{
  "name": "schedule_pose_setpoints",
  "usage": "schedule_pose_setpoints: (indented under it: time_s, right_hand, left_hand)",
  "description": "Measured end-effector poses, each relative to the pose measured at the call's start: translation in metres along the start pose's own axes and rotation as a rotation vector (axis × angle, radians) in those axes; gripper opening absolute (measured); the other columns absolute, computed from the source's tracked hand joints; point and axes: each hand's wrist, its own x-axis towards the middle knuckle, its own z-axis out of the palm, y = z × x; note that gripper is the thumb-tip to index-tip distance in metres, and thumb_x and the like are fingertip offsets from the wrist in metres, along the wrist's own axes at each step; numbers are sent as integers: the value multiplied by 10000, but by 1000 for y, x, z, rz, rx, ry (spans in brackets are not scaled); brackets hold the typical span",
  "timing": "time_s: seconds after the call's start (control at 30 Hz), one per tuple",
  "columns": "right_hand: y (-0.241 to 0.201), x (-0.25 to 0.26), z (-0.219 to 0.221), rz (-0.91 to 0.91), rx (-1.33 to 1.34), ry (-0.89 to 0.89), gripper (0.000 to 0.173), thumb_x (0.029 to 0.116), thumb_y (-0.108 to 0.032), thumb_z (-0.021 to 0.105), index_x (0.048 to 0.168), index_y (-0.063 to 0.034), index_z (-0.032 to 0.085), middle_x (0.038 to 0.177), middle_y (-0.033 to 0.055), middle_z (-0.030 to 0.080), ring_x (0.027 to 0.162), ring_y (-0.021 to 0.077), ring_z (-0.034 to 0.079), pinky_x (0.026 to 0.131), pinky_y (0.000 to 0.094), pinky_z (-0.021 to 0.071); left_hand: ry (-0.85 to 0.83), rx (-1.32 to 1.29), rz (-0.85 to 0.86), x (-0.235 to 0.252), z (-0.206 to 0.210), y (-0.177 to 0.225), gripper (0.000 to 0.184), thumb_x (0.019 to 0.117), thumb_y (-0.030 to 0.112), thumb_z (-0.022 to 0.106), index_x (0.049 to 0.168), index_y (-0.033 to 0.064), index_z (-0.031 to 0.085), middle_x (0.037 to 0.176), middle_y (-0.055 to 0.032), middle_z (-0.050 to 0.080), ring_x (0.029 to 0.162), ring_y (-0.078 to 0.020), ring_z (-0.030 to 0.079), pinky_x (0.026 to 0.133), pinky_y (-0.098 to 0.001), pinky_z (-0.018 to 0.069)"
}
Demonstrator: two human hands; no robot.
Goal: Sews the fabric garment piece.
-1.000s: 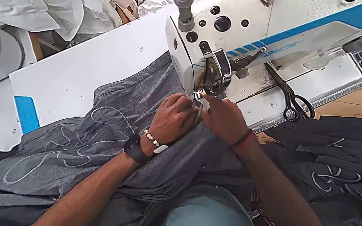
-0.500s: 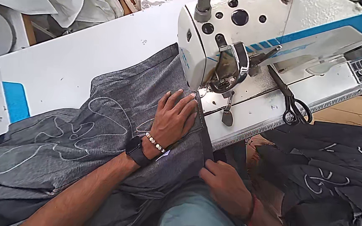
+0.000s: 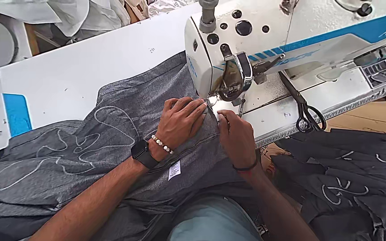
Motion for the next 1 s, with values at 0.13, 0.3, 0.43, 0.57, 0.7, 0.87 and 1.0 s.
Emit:
schedule_pose_setpoints:
  time_s: [0.13,0.3,0.43,0.57,0.7,0.87,1.0]
  right_hand:
    - [2,-12,-3,-27,-243,-16,372,966,-491,619,994,-132,712,915,74,603,801,256,635,574,414,512]
    - [12,-62,-19,-206,-217,-48,303,1012,-358,562,965,-84,682,651,25,636,585,214,636,553,412,501]
    - [35,-118,-22,-419,16,-23,107,972,-222,575,957,-149,652,715,2,605,590,160,582,505,329,476]
    - [38,-141,4,-571,-85,-471,122,939,-77,570,957,-136,677,891,68,637,758,218,656,613,347,556]
    - [24,-112,6,-406,-111,-1038,223,933,-63,603,1121,-104,718,1102,156,698,1023,339,696,790,526,598]
    - [1,-47,-25,-204,221,-153,231,1005,-169,551,1107,-117,752,836,0,701,662,99,648,579,316,570]
    - [5,-7,1,21,15,16,243,1043,-301,574,1130,-169,759,878,-8,723,671,123,654,593,360,552]
  left_hand:
    - [5,-1,-11,0,0,1,357,1042,361,522,1312,187,680,1318,-5,675,1255,-220,586,1040,-461,412]
    - [-9,1,0,-1,2,2,323,1046,353,511,1224,175,714,1339,-21,662,1261,-240,582,1052,-465,416]
    - [-3,-79,70,-4,2,-1,289,1024,337,559,1196,212,754,1341,-33,666,1250,-256,589,1049,-478,431]
    - [7,-89,76,-6,1,-3,277,1021,298,555,1178,165,741,1344,-21,673,1248,-229,602,1049,-454,445]
    - [12,-59,43,0,0,-1,325,1032,269,532,1296,154,685,1297,-14,696,1231,-212,620,1027,-437,460]
    - [0,-59,39,2,0,-4,286,1035,264,537,1209,142,729,1290,-38,691,1217,-234,620,1027,-435,465]
    - [8,-41,15,1,1,-2,282,1040,278,531,1182,134,729,1307,-33,684,1225,-234,614,1014,-428,468]
